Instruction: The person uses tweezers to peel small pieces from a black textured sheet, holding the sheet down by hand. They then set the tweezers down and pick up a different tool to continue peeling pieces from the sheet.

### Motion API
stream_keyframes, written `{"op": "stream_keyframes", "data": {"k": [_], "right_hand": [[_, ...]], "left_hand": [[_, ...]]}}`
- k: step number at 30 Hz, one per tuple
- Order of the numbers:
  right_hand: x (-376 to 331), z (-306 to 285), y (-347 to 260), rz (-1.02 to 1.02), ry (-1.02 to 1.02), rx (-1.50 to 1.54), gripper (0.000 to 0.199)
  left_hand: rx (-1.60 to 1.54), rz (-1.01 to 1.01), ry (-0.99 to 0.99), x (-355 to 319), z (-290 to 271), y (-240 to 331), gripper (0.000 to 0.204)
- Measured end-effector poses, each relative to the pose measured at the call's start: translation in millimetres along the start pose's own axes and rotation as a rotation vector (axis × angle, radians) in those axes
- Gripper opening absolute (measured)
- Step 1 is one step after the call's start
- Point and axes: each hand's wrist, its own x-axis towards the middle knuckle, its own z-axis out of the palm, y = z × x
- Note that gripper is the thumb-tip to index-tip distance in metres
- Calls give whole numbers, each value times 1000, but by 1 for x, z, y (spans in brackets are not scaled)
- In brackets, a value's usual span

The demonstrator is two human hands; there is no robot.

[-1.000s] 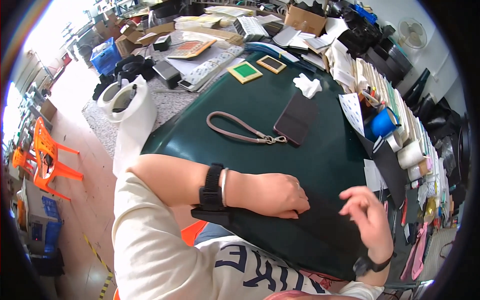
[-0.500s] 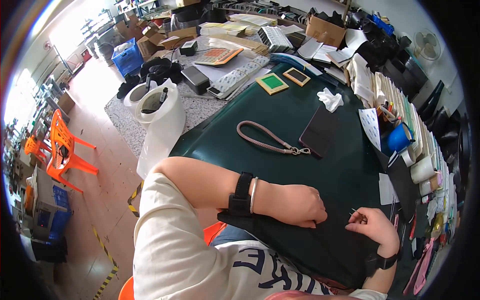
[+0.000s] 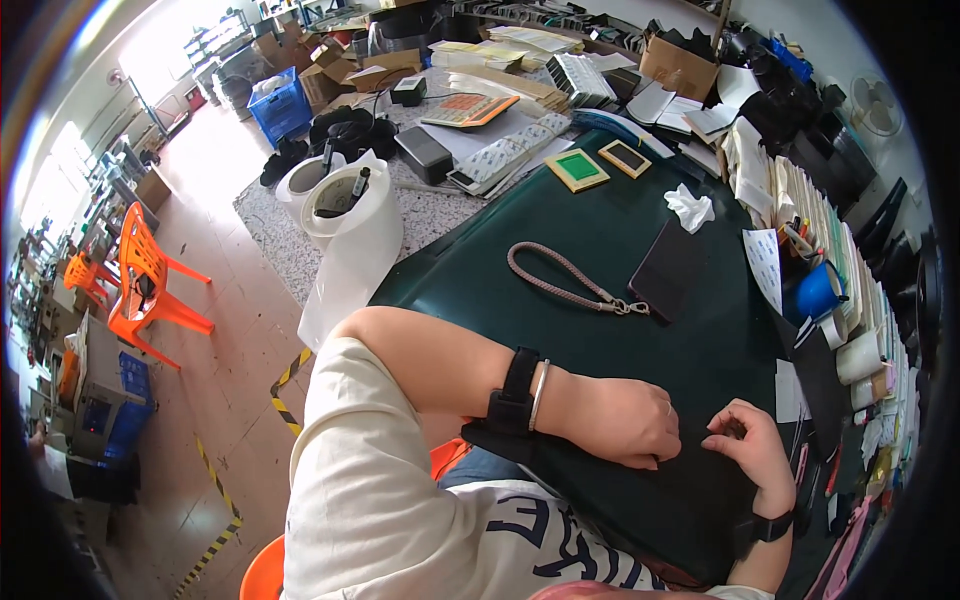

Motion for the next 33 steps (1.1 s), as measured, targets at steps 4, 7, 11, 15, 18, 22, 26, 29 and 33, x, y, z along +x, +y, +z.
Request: {"op": "stream_keyframes", "data": {"k": [4, 7, 11, 15, 18, 22, 26, 29, 33], "right_hand": [[3, 5, 6, 15, 19, 14, 22], [3, 3, 4, 32, 4, -18, 22], [-2, 5, 18, -100, 114, -44, 28], [-4, 12, 27, -201, 492, -197, 41], [-5, 15, 7, -113, 485, -147, 44], [-15, 1, -10, -29, 368, -132, 44], [-18, -4, 9, -140, 150, 314, 49], [-11, 6, 12, -283, 49, 581, 56], [-5, 16, 20, -348, 20, 663, 61]], "left_hand": [[-9, -22, -32, -3, 3, 0, 20], [6, -38, -70, -4, 0, 4, 20], [-8, -46, -103, -3, -1, 8, 20], [-41, -53, -86, -2, 1, 6, 20], [-41, -73, -69, -7, 2, 5, 20], [-37, -72, -65, -5, -3, 6, 21], [-48, -80, -80, -3, -6, 8, 21], [-73, -106, -133, -2, -11, 11, 22], [-114, -150, -226, -2, -17, 15, 25]]}}
